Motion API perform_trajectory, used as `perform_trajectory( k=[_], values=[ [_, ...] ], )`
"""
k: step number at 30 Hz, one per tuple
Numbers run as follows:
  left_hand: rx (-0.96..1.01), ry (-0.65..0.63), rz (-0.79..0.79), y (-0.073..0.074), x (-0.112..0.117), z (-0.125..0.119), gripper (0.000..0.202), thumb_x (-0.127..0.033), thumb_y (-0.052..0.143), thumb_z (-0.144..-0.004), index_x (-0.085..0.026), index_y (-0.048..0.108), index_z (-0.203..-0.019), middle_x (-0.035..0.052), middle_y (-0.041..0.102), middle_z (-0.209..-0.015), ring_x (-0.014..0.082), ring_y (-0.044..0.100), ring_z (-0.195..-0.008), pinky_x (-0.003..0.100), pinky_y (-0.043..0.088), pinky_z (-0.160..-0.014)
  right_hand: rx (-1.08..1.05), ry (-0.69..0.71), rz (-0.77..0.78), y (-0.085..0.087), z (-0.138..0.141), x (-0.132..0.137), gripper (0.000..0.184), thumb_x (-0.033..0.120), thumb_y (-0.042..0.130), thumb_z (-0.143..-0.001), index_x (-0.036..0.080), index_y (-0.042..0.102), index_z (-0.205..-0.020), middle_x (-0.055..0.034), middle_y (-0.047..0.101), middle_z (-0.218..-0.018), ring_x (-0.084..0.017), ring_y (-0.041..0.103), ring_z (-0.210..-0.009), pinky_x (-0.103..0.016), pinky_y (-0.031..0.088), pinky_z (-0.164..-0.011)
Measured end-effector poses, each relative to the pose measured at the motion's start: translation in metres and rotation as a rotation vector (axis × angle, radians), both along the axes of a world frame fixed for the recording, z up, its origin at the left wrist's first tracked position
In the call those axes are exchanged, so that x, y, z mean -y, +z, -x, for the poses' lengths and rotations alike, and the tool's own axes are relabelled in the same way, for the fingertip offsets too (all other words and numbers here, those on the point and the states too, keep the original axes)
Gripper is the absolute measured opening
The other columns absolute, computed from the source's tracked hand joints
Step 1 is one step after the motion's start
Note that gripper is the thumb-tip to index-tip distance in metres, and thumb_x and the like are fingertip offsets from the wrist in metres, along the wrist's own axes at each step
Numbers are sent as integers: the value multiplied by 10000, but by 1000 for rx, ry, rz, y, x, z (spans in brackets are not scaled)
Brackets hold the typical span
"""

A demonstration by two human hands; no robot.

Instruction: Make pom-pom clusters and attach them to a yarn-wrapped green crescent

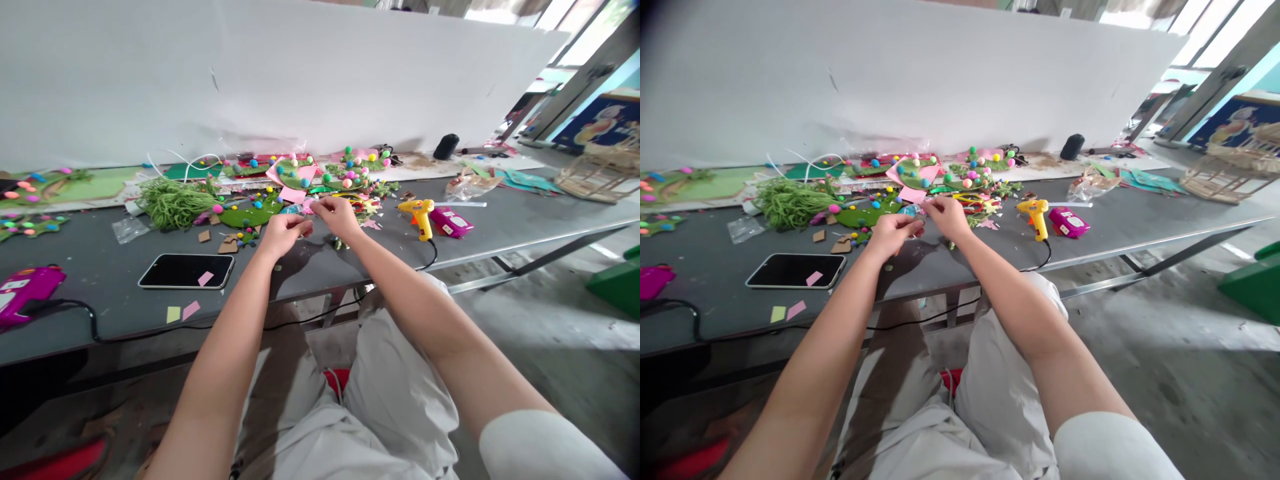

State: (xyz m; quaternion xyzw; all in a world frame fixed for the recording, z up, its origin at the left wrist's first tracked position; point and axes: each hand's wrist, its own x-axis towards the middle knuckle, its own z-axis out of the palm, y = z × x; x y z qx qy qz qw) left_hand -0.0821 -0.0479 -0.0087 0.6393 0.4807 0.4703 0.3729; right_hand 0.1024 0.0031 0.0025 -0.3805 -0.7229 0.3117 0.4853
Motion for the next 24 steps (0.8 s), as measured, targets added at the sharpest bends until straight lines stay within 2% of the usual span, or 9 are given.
perform_trajectory(
  k=[2,4,6,9,13,17,20,22,24],
  values=[
    [7,-20,3,2,2,-1,444,-569,845,-738,-154,793,-889,74,789,-867,233,700,-803,321,531,-749,-68,23,47,3,-6,-2,387,521,701,-864,150,724,-754,-22,670,-684,-149,552,-665,-293,439,-661],
    [29,-74,14,4,4,-3,522,-526,884,-703,-159,784,-1061,100,797,-1056,263,729,-928,337,557,-820,-80,108,93,7,-10,-2,393,541,743,-835,150,767,-858,-51,741,-794,-173,623,-736,-299,487,-715],
    [59,-137,25,5,4,-4,609,-502,902,-691,-164,757,-1175,119,781,-1165,281,732,-1013,354,567,-875,-41,178,115,7,-11,0,399,521,801,-787,159,797,-955,-72,785,-920,-195,670,-817,-315,520,-783],
    [79,-133,34,3,3,-3,588,-537,880,-713,-166,770,-1156,112,791,-1131,272,732,-1000,360,560,-897,20,203,81,3,-4,3,341,472,815,-771,166,819,-923,-74,791,-929,-204,684,-851,-324,528,-818],
    [46,-30,37,0,-1,-1,536,-644,810,-755,-148,804,-956,87,791,-850,237,705,-790,357,542,-791,-1,170,-10,-7,7,4,305,454,742,-829,158,801,-790,-77,773,-857,-209,679,-842,-324,523,-796],
    [12,-46,47,3,2,-1,502,-651,804,-757,-149,787,-784,72,763,-743,243,693,-746,366,547,-768,-82,72,38,-11,6,-2,330,470,714,-846,146,768,-809,-47,746,-777,-181,642,-750,-310,511,-738],
    [19,-85,58,6,5,-4,458,-568,850,-733,-153,796,-919,80,798,-891,265,725,-858,373,572,-818,-132,62,113,-7,1,-5,423,556,715,-845,136,765,-862,-54,754,-793,-177,647,-747,-300,522,-725],
    [48,-124,59,6,4,-5,526,-517,887,-696,-152,782,-1060,103,802,-1059,283,735,-970,377,579,-875,-136,124,150,-5,-1,-5,460,587,746,-822,140,777,-930,-69,777,-863,-187,673,-792,-305,539,-755],
    [88,-160,55,5,3,-4,601,-494,902,-682,-151,761,-1155,121,783,-1176,292,730,-1051,381,574,-928,-111,196,141,-4,-1,-3,447,548,789,-795,144,789,-987,-79,790,-926,-197,692,-838,-314,549,-798]
  ],
)
